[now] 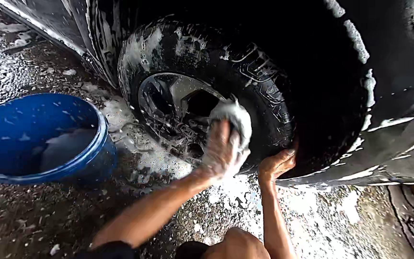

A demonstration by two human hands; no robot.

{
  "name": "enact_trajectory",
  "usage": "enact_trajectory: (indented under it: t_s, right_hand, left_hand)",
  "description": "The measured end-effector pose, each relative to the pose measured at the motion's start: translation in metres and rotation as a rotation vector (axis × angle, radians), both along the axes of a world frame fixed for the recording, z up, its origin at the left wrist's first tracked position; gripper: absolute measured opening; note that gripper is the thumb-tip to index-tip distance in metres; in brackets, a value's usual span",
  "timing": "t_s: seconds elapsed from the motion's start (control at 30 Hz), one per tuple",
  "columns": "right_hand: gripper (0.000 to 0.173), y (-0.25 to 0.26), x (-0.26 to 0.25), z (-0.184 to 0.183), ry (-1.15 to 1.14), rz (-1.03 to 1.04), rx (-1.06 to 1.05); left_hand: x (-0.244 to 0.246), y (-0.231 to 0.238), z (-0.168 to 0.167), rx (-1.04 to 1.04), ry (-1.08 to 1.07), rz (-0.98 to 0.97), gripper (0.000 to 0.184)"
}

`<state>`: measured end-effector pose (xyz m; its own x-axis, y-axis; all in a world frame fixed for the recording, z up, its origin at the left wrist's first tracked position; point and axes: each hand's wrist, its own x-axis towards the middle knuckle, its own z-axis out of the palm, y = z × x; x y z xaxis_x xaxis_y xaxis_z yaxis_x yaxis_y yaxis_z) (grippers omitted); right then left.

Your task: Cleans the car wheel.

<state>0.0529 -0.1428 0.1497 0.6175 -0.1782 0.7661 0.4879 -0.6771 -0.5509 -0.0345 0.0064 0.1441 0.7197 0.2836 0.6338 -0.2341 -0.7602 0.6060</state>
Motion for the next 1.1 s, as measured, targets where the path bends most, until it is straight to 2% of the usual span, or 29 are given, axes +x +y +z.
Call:
enact_trajectory:
  t_s: [0.07,0.1,0.17,0.23,0.3,0.37,0.4,0.47,0.53,0.63,0.7,0.73,0.9,1.03,1.1]
  right_hand:
    - [0.063,-0.002,0.000,-0.001,-0.040,-0.015,-0.027]
    - [0.061,-0.004,-0.001,-0.002,-0.059,-0.019,-0.033]
    - [0.057,-0.005,-0.001,-0.001,-0.085,-0.034,-0.025]
    - [0.053,-0.003,0.000,-0.004,-0.084,-0.047,0.015]
    - [0.049,-0.008,-0.006,-0.007,-0.073,-0.051,-0.005]
    - [0.049,-0.010,-0.004,-0.003,-0.084,-0.054,-0.021]
    - [0.050,-0.010,-0.004,-0.001,-0.068,-0.055,-0.008]
    - [0.049,-0.007,-0.004,0.000,-0.031,-0.018,0.049]
    - [0.048,-0.004,-0.006,-0.002,-0.030,-0.001,0.081]
    - [0.049,-0.004,-0.005,-0.001,-0.030,-0.007,0.089]
    - [0.051,-0.002,-0.004,-0.002,-0.022,-0.029,0.106]
    - [0.052,0.000,-0.003,-0.003,-0.012,-0.038,0.128]
    - [0.050,-0.001,-0.002,-0.001,0.005,-0.064,0.107]
    - [0.055,0.002,-0.012,0.010,0.113,-0.092,0.062]
    - [0.054,0.007,-0.009,0.010,0.106,-0.160,0.045]
  left_hand:
    - [0.018,-0.052,-0.061,-0.027,0.054,-0.018,0.037]
    - [0.018,-0.061,-0.072,-0.116,0.082,-0.069,0.033]
    - [0.021,-0.056,-0.056,-0.208,0.046,-0.070,0.028]
    - [0.037,-0.047,-0.035,-0.186,-0.071,0.107,0.023]
    - [0.039,-0.060,-0.055,-0.144,-0.149,0.166,0.027]
    - [0.029,-0.076,-0.084,-0.092,-0.119,0.072,0.029]
    - [0.021,-0.077,-0.088,-0.087,-0.055,0.013,0.031]
    - [0.013,-0.060,-0.073,-0.161,0.034,-0.081,0.032]
    - [0.027,-0.032,-0.066,-0.091,-0.056,0.010,0.025]
    - [0.035,0.010,-0.095,0.002,-0.087,0.080,0.027]
    - [0.028,0.029,-0.124,-0.001,0.044,0.110,0.023]
    - [0.024,0.033,-0.126,-0.012,0.092,0.127,0.024]
    - [0.041,0.014,-0.057,0.037,0.039,0.081,0.029]
    - [0.041,0.027,-0.083,-0.019,0.014,0.098,0.031]
    - [0.026,0.028,-0.060,-0.082,0.118,0.066,0.031]
